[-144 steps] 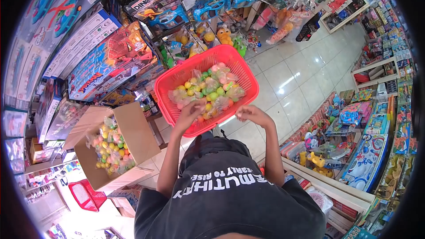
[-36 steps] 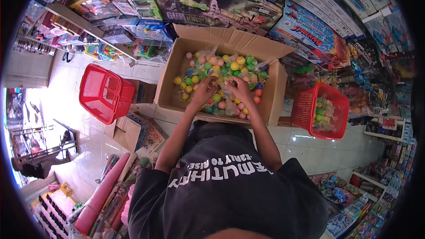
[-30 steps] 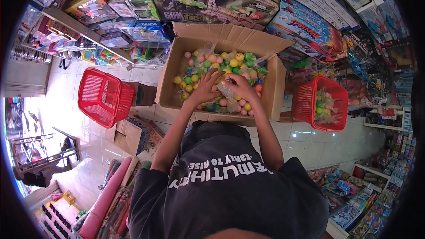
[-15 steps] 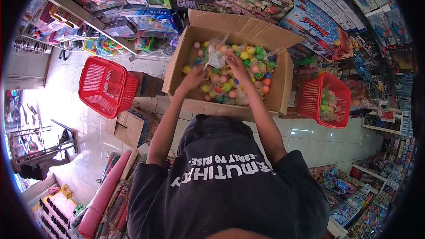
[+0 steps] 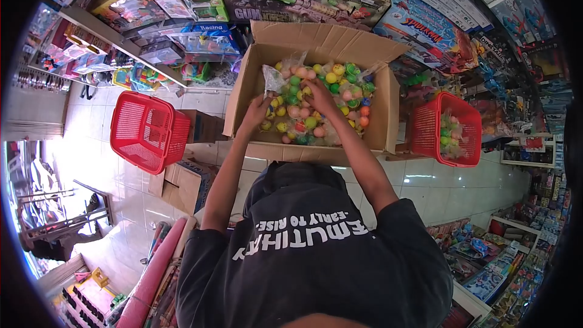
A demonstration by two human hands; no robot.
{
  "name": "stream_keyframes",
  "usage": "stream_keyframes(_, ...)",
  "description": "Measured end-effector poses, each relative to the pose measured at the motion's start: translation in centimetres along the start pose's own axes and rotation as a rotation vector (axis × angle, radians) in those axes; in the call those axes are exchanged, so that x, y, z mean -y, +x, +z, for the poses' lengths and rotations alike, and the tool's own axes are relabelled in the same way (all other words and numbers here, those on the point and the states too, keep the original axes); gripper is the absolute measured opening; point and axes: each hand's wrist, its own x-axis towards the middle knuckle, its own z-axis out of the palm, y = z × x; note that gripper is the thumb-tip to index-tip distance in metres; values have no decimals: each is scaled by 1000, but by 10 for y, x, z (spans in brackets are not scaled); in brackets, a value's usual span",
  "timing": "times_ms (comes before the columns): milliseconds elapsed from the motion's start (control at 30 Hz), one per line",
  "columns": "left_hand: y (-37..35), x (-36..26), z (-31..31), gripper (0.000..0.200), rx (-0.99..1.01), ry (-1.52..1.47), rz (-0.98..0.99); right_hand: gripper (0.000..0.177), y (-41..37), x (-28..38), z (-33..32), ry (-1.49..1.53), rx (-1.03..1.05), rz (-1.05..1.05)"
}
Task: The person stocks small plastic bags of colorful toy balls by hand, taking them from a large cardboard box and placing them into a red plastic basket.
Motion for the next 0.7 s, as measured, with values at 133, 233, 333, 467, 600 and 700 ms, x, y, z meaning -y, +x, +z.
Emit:
stream_keyframes(133,-5,-9,1,33,-31,-11,-24,43,0,3,-13,216,-40,-47)
stream_keyframes(233,-7,-20,2,35,-3,-59,-42,47,-8,12,-26,425,0,162)
stream_keyframes(333,-10,-27,12,36,0,-106,-48,42,-17,23,-36,653,12,306)
stream_keyframes(467,-11,-24,28,38,36,-99,-110,42,-37,35,-49,1060,54,355)
stream_keyframes(600,-23,-49,46,42,171,-300,-213,39,-54,43,-53,1174,93,445)
stream_keyframes(700,-29,-86,55,48,334,-641,-414,38,-71,42,-56,1068,101,387)
